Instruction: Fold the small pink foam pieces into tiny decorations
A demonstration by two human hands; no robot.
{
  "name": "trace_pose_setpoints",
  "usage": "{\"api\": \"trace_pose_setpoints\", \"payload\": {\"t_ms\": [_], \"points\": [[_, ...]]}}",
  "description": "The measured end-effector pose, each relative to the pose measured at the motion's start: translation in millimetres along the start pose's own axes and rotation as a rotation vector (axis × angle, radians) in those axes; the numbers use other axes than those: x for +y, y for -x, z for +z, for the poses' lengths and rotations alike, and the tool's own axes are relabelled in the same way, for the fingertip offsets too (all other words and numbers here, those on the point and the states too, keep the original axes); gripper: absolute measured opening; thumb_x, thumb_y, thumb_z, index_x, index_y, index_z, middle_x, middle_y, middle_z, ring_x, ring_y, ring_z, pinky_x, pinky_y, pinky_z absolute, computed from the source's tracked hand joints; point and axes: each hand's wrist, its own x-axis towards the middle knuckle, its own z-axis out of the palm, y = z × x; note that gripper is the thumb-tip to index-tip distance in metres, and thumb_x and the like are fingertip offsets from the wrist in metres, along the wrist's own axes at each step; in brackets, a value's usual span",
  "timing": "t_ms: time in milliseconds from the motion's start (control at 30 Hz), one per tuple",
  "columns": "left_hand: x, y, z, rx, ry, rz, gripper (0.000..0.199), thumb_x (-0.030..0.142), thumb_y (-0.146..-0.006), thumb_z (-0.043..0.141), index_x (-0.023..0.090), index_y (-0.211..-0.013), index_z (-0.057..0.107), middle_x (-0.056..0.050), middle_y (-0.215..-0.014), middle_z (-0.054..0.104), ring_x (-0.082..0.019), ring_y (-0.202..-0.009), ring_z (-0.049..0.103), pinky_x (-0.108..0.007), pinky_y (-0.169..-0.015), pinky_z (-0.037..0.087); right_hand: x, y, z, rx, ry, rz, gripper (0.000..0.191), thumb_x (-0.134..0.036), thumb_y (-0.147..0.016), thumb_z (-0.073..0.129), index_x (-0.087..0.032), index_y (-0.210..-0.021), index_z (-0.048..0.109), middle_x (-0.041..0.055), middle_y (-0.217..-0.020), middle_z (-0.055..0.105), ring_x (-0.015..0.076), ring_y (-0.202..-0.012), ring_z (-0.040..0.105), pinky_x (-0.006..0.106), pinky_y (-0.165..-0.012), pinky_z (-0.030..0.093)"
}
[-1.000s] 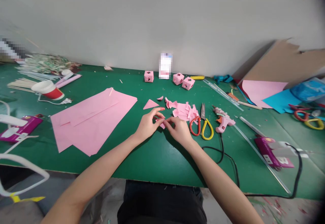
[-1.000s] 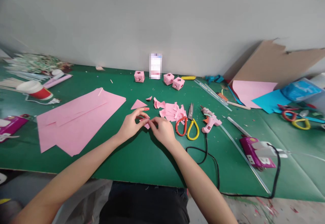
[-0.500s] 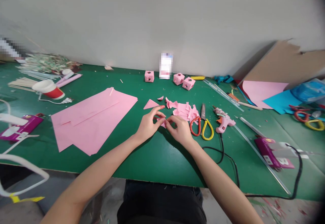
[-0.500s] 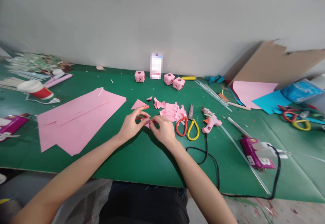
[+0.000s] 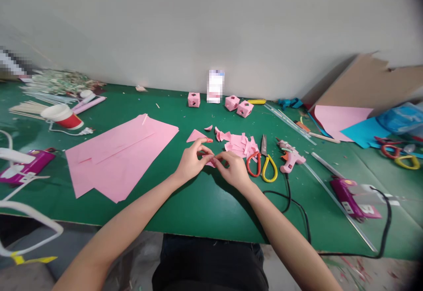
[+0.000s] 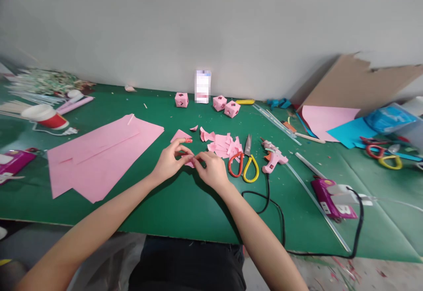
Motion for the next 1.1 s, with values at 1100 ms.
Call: {"api": "trace_pose_setpoints", "payload": {"t_ms": [1100], "points": [[-1.2, -5.1, -1.7, -0.113, 0.601, -0.403, 0.038, 0.037, -0.087, 0.066, 0.017, -0.118, 0.056, -0.013, -0.111, 0.073, -0.022, -0.099, 0.071, -0.035, -0.082, 0.059, 1.1, -2.3, -0.9, 0.139, -0.025, 0.095, 0.019, -0.033, -0.093, 0.056, -0.021, -0.085, 0.068, 0.0026, -0.077, 0.071, 0.0173, -0.070, 0.065, 0.028, -0.063, 0.047]]}}
